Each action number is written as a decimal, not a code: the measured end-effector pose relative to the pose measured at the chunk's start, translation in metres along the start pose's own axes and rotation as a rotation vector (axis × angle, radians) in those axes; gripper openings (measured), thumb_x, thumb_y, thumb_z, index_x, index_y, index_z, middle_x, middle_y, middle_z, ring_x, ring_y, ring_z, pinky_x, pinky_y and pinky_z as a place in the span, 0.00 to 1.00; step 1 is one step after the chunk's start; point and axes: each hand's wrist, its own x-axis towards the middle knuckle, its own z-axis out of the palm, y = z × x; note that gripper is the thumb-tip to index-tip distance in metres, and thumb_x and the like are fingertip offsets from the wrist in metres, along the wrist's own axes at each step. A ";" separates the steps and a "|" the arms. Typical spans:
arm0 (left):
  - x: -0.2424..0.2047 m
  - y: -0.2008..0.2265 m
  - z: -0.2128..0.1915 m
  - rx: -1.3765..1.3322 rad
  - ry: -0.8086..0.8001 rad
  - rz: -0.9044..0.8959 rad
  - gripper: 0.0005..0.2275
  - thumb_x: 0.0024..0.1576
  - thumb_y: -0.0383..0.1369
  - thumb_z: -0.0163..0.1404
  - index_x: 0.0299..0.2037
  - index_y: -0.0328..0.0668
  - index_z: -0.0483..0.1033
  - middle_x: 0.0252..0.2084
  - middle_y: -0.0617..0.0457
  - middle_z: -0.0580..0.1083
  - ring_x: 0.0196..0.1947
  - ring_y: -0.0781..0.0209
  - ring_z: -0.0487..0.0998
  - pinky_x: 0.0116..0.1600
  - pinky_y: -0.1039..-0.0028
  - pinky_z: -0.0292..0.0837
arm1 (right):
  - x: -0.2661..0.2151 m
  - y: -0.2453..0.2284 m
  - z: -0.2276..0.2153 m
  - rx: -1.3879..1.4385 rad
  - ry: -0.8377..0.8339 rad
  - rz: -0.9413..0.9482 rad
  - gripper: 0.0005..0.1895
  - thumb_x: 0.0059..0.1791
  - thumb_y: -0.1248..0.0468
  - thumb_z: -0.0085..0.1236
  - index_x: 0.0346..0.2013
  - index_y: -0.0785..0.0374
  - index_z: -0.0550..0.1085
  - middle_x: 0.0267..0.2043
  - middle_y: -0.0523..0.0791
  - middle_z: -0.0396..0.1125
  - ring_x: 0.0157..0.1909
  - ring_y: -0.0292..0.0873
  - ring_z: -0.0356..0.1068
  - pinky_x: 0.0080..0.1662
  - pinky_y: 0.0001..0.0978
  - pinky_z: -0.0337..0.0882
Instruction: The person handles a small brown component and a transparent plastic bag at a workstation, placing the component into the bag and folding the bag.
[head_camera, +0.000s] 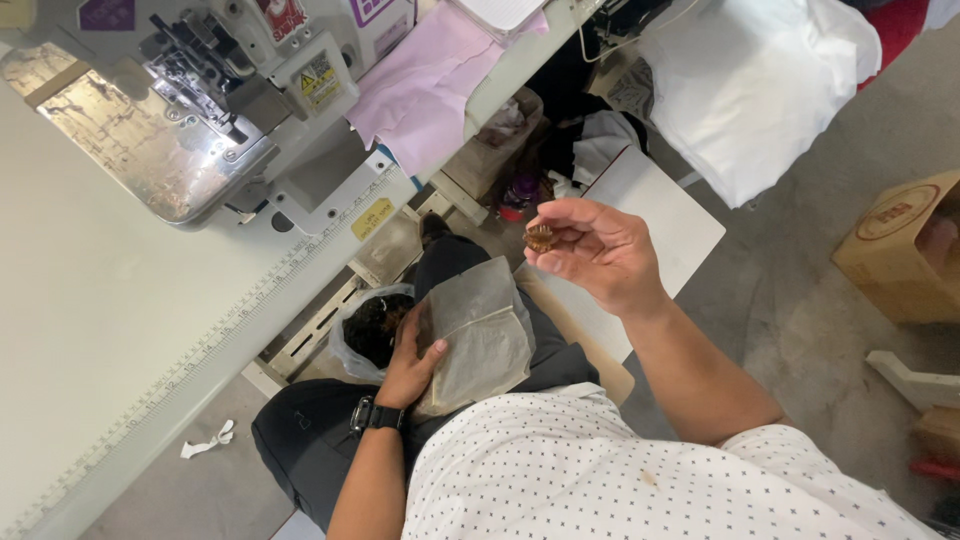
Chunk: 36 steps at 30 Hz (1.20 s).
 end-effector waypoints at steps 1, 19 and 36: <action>0.000 0.004 -0.001 0.001 -0.001 -0.007 0.37 0.61 0.53 0.49 0.77 0.55 0.46 0.75 0.31 0.46 0.74 0.27 0.49 0.74 0.41 0.46 | -0.001 0.001 0.000 -0.001 -0.021 0.003 0.22 0.42 0.85 0.61 0.50 0.88 0.69 0.45 0.64 0.73 0.45 0.55 0.79 0.46 0.46 0.83; -0.009 0.002 0.015 -0.056 0.103 0.434 0.15 0.68 0.36 0.36 0.55 0.38 0.73 0.60 0.38 0.72 0.62 0.38 0.71 0.64 0.50 0.64 | -0.081 0.166 0.031 -0.273 -0.381 0.679 0.17 0.48 0.67 0.66 0.52 0.63 0.79 0.43 0.49 0.77 0.42 0.36 0.73 0.44 0.26 0.78; -0.003 -0.006 0.024 0.079 0.318 0.393 0.15 0.67 0.42 0.38 0.37 0.44 0.74 0.35 0.52 0.73 0.38 0.56 0.72 0.45 0.65 0.65 | -0.066 0.140 0.043 -0.373 -0.482 0.751 0.15 0.51 0.63 0.63 0.52 0.62 0.79 0.30 0.43 0.75 0.28 0.33 0.73 0.36 0.22 0.74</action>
